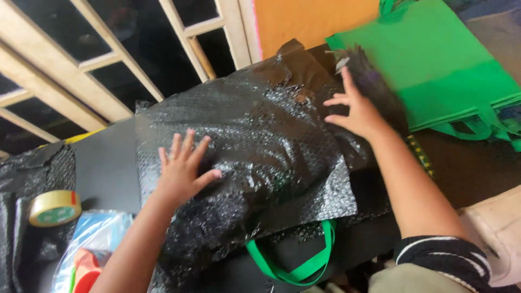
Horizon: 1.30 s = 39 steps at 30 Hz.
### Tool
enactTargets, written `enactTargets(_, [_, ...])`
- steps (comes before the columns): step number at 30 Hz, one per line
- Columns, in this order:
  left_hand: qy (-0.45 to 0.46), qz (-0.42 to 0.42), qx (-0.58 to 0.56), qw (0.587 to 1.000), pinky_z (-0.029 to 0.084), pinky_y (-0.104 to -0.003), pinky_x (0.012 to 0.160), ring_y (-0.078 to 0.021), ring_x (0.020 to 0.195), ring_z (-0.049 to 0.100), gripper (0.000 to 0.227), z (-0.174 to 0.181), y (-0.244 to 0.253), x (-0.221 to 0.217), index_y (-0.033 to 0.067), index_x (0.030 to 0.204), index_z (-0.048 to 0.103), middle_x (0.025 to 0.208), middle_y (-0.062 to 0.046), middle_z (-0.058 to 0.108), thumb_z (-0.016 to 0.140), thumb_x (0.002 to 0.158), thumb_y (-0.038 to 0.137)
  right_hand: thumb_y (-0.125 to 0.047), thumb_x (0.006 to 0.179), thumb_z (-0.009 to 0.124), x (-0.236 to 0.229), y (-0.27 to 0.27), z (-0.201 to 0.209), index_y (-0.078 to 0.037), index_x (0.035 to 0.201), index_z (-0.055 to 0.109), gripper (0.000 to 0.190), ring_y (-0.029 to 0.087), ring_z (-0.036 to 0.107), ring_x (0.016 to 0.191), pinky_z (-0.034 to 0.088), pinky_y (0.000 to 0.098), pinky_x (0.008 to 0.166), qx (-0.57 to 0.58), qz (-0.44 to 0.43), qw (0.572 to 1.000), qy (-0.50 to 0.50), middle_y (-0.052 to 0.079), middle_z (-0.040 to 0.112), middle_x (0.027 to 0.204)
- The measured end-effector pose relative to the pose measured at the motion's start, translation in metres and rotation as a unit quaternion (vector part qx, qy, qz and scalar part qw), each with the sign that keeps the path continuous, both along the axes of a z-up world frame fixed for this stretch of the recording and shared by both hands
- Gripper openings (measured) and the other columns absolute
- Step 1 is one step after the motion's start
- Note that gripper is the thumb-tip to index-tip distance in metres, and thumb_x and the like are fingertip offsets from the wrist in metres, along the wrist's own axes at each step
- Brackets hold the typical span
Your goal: A person is preparing a green tote bag for shipping by dusting it, wrapping it in black bubble wrap, and securing the wrap with clear tape.
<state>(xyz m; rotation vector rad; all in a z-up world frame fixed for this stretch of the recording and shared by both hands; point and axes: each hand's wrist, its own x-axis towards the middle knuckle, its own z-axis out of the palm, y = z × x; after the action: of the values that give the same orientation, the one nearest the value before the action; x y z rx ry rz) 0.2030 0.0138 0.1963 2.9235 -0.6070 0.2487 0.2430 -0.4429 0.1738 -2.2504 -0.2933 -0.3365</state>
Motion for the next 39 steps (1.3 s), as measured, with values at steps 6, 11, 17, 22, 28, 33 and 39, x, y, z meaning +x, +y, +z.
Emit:
enactTargets(6, [0.158,-0.042,0.055,0.985,0.004,-0.075,0.118,-0.0522,0.155,0.003,0.097,-0.020,-0.039,0.019,0.0255,0.165,0.024,0.171,-0.018,0.014,0.050,0.089,0.080,-0.001,0.076,0.079,0.006,0.013,-0.033,-0.019,0.167,-0.008,0.127,0.032,0.053,0.139,0.037,0.0462,0.122,0.010,-0.032,0.999,0.017,0.003,0.076,0.123])
enactTargets(11, [0.142,-0.039,0.076,0.986,0.011,-0.072,0.120,-0.0500,0.154,0.017,0.084,-0.026,-0.035,0.037,0.0306,0.157,0.045,0.166,-0.015,0.032,0.048,0.090,0.081,0.012,0.075,0.071,0.004,0.023,-0.039,-0.005,0.167,0.002,0.116,0.037,0.063,0.128,0.041,0.0465,0.117,-0.042,-0.044,0.995,-0.074,0.013,0.078,0.110])
enactTargets(17, [-0.135,-0.131,0.023,0.982,0.047,-0.064,0.104,-0.0507,0.137,0.051,0.034,-0.075,-0.062,0.115,0.0234,0.102,0.078,0.129,-0.009,0.062,0.064,0.098,0.054,-0.009,0.076,0.082,0.018,0.009,-0.068,-0.008,0.168,0.005,0.120,0.033,0.064,0.128,0.041,0.0456,0.116,-0.036,-0.027,0.995,-0.091,0.006,0.079,0.111])
enactTargets(22, [-0.081,-0.057,-0.113,0.989,0.029,-0.075,0.113,-0.0478,0.141,0.045,0.058,-0.080,-0.119,0.119,0.0162,0.135,0.050,0.144,-0.013,0.050,0.064,0.096,0.057,-0.005,0.075,0.079,0.023,0.006,-0.072,-0.007,0.168,0.003,0.121,0.037,0.064,0.127,0.042,0.0474,0.114,-0.035,-0.022,0.995,-0.090,0.009,0.079,0.111])
enactTargets(28, [-0.107,-0.010,-0.111,0.988,0.035,-0.058,0.110,-0.0372,0.134,0.053,0.070,-0.086,-0.161,0.131,0.0291,0.148,0.055,0.146,-0.007,0.059,0.064,0.091,0.068,-0.006,0.080,0.076,0.044,-0.006,-0.114,-0.007,0.168,-0.002,0.117,0.038,0.063,0.129,0.040,0.0457,0.116,-0.018,-0.010,0.995,-0.102,0.011,0.079,0.113])
enactTargets(33, [-0.202,0.023,-0.100,0.974,0.046,-0.048,0.099,-0.0225,0.120,0.063,0.024,-0.109,-0.157,0.166,0.0424,0.112,0.078,0.128,0.011,0.072,0.067,0.096,0.056,-0.005,0.093,0.064,0.051,-0.013,-0.120,-0.005,0.167,-0.002,0.099,0.038,0.063,0.129,0.039,0.0462,0.114,-0.002,0.006,0.995,-0.097,0.012,0.079,0.114])
enactTargets(39, [-0.095,-0.075,-0.352,0.928,0.040,-0.056,0.111,-0.0387,0.123,0.064,0.030,-0.061,-0.165,0.144,0.0117,0.115,0.078,0.122,-0.011,0.075,0.060,0.110,0.034,0.002,0.092,0.061,0.031,0.003,-0.084,0.002,0.166,0.007,0.091,0.045,0.065,0.123,0.037,0.0503,0.114,-0.004,-0.017,0.995,-0.097,0.021,0.078,0.106])
